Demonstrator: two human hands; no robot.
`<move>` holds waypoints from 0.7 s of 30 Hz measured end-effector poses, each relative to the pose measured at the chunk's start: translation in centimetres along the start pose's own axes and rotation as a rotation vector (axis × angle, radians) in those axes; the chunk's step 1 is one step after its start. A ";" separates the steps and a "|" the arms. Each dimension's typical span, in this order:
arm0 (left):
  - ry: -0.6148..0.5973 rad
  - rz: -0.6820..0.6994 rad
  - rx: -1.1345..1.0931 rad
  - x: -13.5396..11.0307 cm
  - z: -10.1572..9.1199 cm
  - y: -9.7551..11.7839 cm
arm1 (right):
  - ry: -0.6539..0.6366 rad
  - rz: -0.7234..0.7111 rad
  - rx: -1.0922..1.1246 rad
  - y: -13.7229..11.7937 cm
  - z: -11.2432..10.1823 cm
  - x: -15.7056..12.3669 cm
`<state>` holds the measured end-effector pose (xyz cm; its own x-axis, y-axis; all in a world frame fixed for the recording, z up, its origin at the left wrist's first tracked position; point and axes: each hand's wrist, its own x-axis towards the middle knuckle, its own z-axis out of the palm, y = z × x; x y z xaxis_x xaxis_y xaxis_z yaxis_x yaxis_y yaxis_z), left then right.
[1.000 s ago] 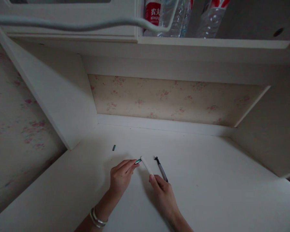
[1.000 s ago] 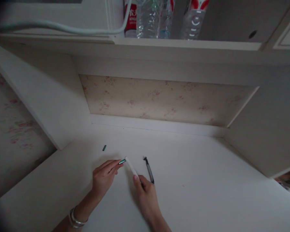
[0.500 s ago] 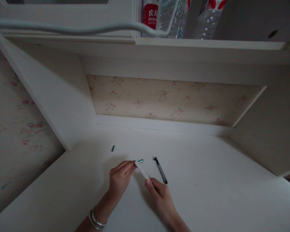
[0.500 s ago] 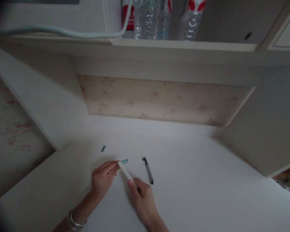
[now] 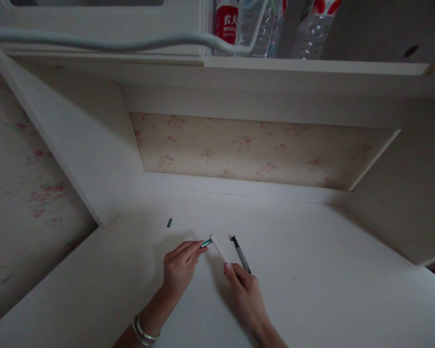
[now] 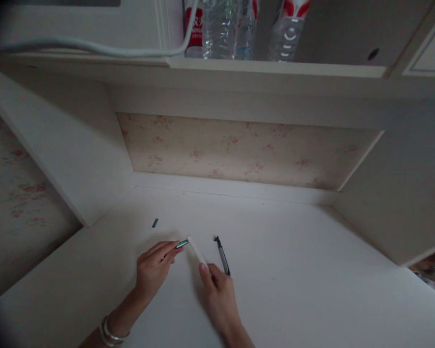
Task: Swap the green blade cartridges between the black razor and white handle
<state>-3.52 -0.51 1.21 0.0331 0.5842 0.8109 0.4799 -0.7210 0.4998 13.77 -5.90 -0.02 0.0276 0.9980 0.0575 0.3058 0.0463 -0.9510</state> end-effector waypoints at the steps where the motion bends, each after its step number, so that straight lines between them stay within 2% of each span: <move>1: -0.011 -0.002 0.005 0.0 0.0 0.0 | -0.012 -0.004 0.004 0.0 0.0 0.0; 5: -0.032 0.002 0.045 0.1 -0.1 0.1 | -0.075 -0.058 0.015 -0.2 0.2 -0.1; 10: 0.004 0.003 0.000 0.1 -0.1 0.2 | -0.007 -0.011 0.014 -0.2 0.0 -0.2; 14: -0.019 0.023 0.029 0.0 -0.1 0.1 | -0.088 -0.076 -0.005 -0.2 0.0 -0.2; 19: -0.005 -0.007 -0.019 0.1 -0.1 0.1 | -0.009 -0.036 -0.034 0.2 0.0 0.0; 21: -0.007 0.000 -0.013 0.1 -0.1 0.2 | -0.018 -0.055 -0.032 0.3 0.0 -0.1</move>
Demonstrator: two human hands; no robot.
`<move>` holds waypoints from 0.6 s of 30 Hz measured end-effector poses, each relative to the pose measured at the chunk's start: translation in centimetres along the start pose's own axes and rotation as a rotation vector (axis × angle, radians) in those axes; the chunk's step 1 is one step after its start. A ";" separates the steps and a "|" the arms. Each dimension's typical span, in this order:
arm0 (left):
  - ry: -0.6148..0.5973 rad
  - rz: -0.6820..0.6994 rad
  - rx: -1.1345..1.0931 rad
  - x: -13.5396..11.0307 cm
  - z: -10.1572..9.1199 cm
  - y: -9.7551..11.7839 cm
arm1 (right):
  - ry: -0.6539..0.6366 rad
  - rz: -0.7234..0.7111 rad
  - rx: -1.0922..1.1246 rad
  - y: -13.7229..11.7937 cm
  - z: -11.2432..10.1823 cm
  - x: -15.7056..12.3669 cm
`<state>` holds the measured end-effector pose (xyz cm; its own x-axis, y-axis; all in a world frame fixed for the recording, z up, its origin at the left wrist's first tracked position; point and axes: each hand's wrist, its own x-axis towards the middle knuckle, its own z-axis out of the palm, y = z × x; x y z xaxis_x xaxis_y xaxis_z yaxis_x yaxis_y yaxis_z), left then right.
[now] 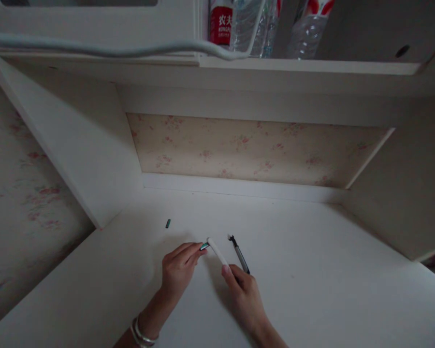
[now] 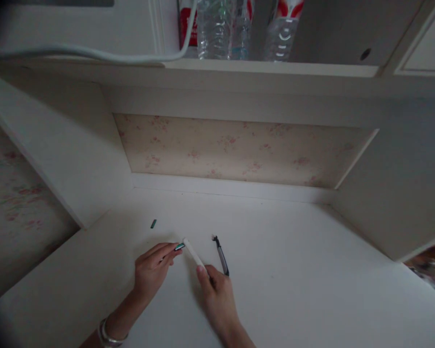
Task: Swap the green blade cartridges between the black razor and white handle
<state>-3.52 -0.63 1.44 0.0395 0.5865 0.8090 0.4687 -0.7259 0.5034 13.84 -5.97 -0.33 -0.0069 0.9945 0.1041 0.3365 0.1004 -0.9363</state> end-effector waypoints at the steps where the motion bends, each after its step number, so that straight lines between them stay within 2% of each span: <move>1: 0.002 0.006 0.007 0.0 0.0 0.0 | -0.020 -0.014 0.004 0.0 0.0 -0.1; 4: 0.003 0.015 0.003 0.1 0.0 0.1 | -0.048 -0.025 -0.002 0.0 0.1 -0.2; 8: -0.001 0.014 -0.055 0.1 -0.1 0.1 | 0.026 0.028 -0.008 0.0 -0.2 0.0; 14: 0.005 0.024 -0.012 0.0 0.0 0.0 | -0.042 -0.042 -0.007 -0.1 0.1 -0.1; 18: 0.002 0.021 -0.027 0.0 0.0 0.0 | 0.038 0.017 -0.028 0.1 -0.3 0.1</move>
<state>-3.56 -0.63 1.41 0.0472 0.5705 0.8200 0.4440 -0.7473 0.4944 14.17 -5.91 -0.30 0.0343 0.9943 0.1012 0.3623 0.0820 -0.9285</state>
